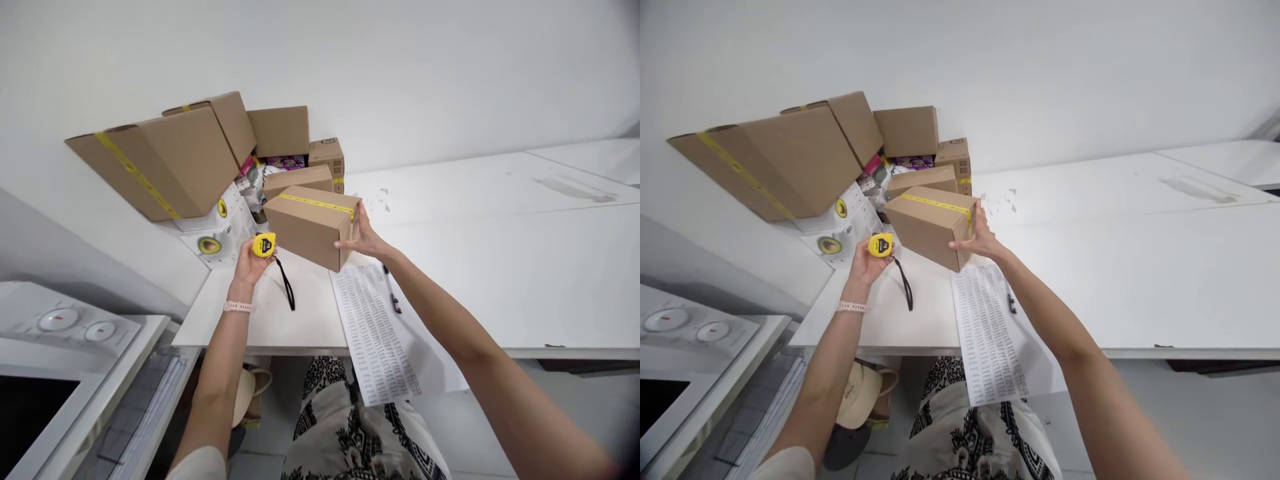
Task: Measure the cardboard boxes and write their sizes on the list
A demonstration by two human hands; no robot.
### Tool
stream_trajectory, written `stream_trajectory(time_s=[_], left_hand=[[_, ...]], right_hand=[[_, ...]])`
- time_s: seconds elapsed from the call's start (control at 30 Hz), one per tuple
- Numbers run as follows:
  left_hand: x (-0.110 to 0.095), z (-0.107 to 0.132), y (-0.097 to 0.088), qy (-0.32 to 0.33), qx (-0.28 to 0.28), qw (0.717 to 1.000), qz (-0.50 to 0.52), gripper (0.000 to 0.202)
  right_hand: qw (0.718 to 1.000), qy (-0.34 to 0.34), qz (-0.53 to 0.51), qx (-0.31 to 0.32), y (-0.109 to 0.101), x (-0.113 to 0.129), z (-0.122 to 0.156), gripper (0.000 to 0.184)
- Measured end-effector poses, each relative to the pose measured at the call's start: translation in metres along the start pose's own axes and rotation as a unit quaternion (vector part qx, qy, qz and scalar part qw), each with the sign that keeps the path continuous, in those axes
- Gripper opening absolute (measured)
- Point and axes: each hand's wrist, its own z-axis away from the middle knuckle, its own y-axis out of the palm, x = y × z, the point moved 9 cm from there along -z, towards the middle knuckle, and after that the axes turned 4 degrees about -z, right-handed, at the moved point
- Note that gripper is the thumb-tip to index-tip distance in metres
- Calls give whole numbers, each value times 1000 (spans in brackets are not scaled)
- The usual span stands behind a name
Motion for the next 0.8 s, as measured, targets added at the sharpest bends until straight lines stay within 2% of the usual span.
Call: stream_trajectory(time_s=[0.1, 0.2, 0.33, 0.4, 0.5, 0.6, 0.63, 0.7, 0.8], left_hand=[[-12, -32, -12, -4, 3, 1000, -3, 31], [-7, -51, -12, -29, 21, 999, -13, 32], [1, -59, 1, -52, 37, 998, -13, 35], [-11, -52, 10, -33, 40, 999, 1, 38], [-53, -17, 30, 33, 73, 997, 17, 44], [-83, 42, 48, 37, 99, 994, -15, 58], [-86, 63, 50, 28, 94, 995, -27, 60], [-77, 101, 50, -5, 66, 997, -47, 57], [-46, 138, 44, -70, 25, 996, -57, 53]], right_hand=[[999, 31, -40, 0, -2, -4, 4, 163], [996, 36, -78, 11, 1, -6, 6, 160], [994, 30, -108, 8, -5, -10, -1, 155], [995, 12, -101, -13, -20, 0, -6, 149], [996, -19, -84, -34, -54, 35, -6, 124], [996, -5, -83, -22, -81, 72, 9, 89], [996, 15, -85, -7, -83, 79, 17, 82], [992, 75, -91, 34, -78, 80, 37, 74], [974, 185, -93, 88, -60, 57, 72, 75]])
